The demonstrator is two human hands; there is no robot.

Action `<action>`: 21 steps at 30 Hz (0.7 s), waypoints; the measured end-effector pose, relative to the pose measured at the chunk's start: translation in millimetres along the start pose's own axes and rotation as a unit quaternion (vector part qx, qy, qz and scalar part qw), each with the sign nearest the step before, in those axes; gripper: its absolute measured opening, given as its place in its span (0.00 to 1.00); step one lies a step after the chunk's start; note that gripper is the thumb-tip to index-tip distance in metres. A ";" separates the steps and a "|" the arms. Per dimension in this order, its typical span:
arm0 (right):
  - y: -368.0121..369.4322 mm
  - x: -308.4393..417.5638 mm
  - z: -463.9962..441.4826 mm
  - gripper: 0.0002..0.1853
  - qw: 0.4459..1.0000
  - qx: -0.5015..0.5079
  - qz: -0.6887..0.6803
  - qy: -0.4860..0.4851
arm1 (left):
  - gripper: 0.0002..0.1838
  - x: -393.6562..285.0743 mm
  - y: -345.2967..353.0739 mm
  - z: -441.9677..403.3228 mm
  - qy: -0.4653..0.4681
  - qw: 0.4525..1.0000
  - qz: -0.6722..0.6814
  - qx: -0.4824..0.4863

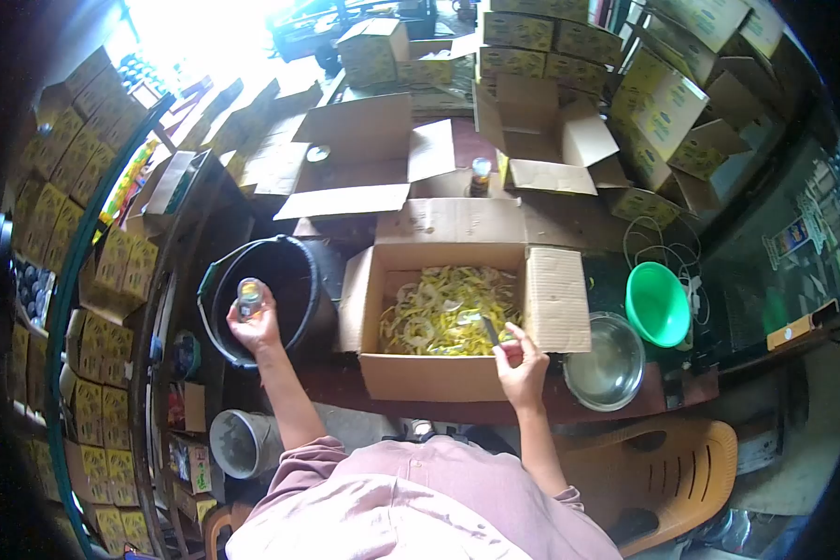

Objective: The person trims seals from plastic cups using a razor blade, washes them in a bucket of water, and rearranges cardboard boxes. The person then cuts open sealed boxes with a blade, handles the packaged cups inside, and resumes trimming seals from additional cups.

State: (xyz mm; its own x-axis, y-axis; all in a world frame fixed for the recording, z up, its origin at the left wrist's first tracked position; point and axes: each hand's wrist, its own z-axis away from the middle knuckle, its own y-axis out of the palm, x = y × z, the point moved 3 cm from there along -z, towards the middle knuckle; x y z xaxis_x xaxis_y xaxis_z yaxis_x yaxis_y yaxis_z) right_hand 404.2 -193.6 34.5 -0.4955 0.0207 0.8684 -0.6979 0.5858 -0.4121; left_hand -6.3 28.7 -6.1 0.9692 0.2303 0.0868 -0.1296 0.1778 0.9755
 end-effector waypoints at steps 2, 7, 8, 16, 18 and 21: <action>4.1 1.2 4.2 0.19 1.000 0.001 -0.009 -0.004 | 0.09 1.5 10.8 1.3 0.058 0.997 -0.025 0.038; -31.6 -20.8 -24.0 0.20 0.999 0.032 -0.006 0.031 | 0.17 81.2 31.3 3.1 0.040 0.999 0.022 0.019; -36.4 -25.1 -28.1 0.20 0.999 0.038 -0.004 0.036 | 0.17 102.3 38.0 -1.5 0.002 0.996 -0.019 0.088; -60.3 -53.2 -73.9 0.20 0.998 0.033 -0.024 0.036 | 0.24 327.4 30.7 -54.9 -0.086 0.798 -0.587 0.108; -64.0 -58.9 -86.0 0.20 0.999 0.027 -0.025 0.027 | 0.31 371.8 33.6 -69.3 -0.038 0.619 -0.768 0.159; -71.3 -63.4 -102.2 0.20 0.999 0.024 -0.031 0.037 | 0.32 424.8 55.4 -88.7 0.075 0.273 -0.904 0.321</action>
State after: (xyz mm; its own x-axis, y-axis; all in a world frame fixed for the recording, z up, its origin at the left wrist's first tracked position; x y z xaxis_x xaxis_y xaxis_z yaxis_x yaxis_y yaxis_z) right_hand 538.2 -153.9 37.0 -0.4120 0.0453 0.9101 -0.7511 0.5486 -0.3673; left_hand 379.7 221.3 66.9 -0.6980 0.3658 -0.6156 0.6416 -0.0621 -0.7645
